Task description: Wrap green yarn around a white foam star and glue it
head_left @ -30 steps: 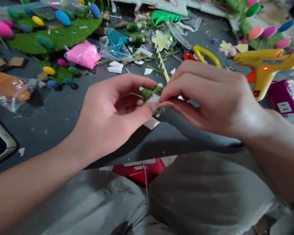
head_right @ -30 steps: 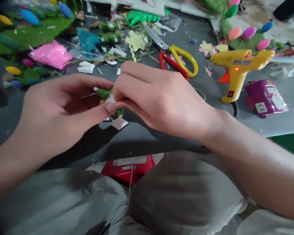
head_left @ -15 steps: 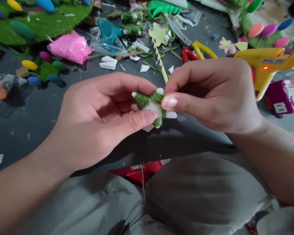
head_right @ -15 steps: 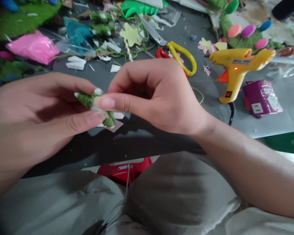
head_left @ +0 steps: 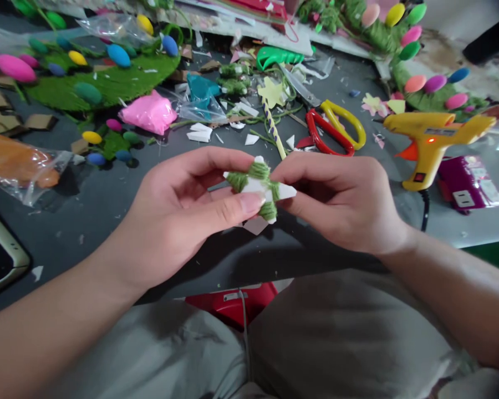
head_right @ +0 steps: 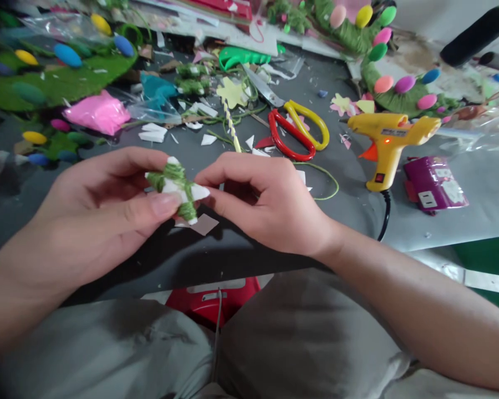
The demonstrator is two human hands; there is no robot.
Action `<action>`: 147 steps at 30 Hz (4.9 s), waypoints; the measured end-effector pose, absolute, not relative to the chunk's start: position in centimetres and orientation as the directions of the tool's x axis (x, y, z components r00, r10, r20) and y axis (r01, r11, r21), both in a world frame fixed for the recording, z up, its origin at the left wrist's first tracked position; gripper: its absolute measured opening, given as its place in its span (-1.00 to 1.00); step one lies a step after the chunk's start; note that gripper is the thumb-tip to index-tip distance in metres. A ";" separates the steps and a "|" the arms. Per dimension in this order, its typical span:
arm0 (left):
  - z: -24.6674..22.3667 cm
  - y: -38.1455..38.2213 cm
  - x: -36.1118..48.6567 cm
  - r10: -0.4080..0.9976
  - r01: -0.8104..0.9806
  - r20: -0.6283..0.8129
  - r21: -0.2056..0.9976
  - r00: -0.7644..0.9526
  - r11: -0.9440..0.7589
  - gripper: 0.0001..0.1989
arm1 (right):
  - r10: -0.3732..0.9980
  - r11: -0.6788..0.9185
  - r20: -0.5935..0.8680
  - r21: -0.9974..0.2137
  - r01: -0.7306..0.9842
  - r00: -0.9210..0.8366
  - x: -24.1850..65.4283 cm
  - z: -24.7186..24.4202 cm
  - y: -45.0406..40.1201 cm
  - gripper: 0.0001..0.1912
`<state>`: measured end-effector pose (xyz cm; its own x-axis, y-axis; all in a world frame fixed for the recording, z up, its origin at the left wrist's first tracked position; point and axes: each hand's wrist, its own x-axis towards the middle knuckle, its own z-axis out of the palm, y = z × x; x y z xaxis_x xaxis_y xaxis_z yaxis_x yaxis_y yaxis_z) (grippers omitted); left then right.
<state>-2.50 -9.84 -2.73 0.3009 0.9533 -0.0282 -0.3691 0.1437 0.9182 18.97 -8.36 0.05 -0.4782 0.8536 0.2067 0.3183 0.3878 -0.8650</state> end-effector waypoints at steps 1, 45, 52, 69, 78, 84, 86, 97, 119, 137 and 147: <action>-2.8 -9.9 -2.5 0.967 -0.348 0.002 0.933 0.255 0.090 -0.67 | 0.855 0.407 0.227 -0.851 0.332 -0.467 18.8 -0.1 -8.5 -0.95; -2.1 -10.1 -3.1 0.983 -0.040 -0.034 0.998 0.180 0.042 -0.75 | 0.702 0.712 0.478 -0.487 0.506 -0.528 19.1 0.3 -8.3 -0.93; -2.6 -9.9 -3.6 0.968 -0.162 -0.045 0.983 0.248 0.087 -0.73 | 0.822 0.563 0.385 -0.666 0.490 -0.420 18.7 -0.4 -8.0 -0.89; -2.3 -10.5 -2.8 0.994 0.053 0.106 0.993 -0.003 -0.106 -0.76 | 0.850 0.468 0.252 -0.765 0.443 -0.463 17.4 -0.9 -9.3 -0.92; -1.2 -11.5 -2.1 0.984 0.368 0.176 0.916 -0.001 -0.163 -0.79 | 0.656 0.754 0.363 -0.281 0.594 -0.661 18.2 -0.5 -10.0 -0.78; -2.1 -11.4 -2.3 0.989 0.330 0.132 0.932 0.065 -0.147 -0.77 | 0.609 0.785 0.344 -0.139 0.603 -0.714 18.5 0.4 -9.5 -0.75; -2.1 -11.2 -2.5 0.990 0.289 0.105 0.949 0.089 -0.127 -0.76 | 0.604 0.788 0.347 -0.126 0.603 -0.717 18.6 0.4 -9.3 -0.76; -1.5 -10.7 -3.0 0.983 0.102 -0.001 0.995 0.185 -0.018 -0.75 | 0.666 0.745 0.469 -0.374 0.553 -0.580 19.5 0.4 -8.6 -0.85; -2.8 -10.2 -3.3 0.991 -0.105 0.020 0.994 0.131 -0.006 -0.73 | 0.802 0.566 0.352 -0.708 0.423 -0.484 17.9 -1.7 -8.7 -0.85; -1.9 -11.2 -2.2 0.991 0.294 0.135 0.947 -0.008 -0.127 -0.76 | 0.547 0.796 0.381 0.041 0.605 -0.745 18.1 -0.2 -9.8 -0.74; -2.1 -10.9 -2.2 0.994 0.205 0.076 0.975 0.078 -0.091 -0.70 | 0.507 0.818 0.390 0.063 0.572 -0.768 19.1 0.5 -8.7 -0.79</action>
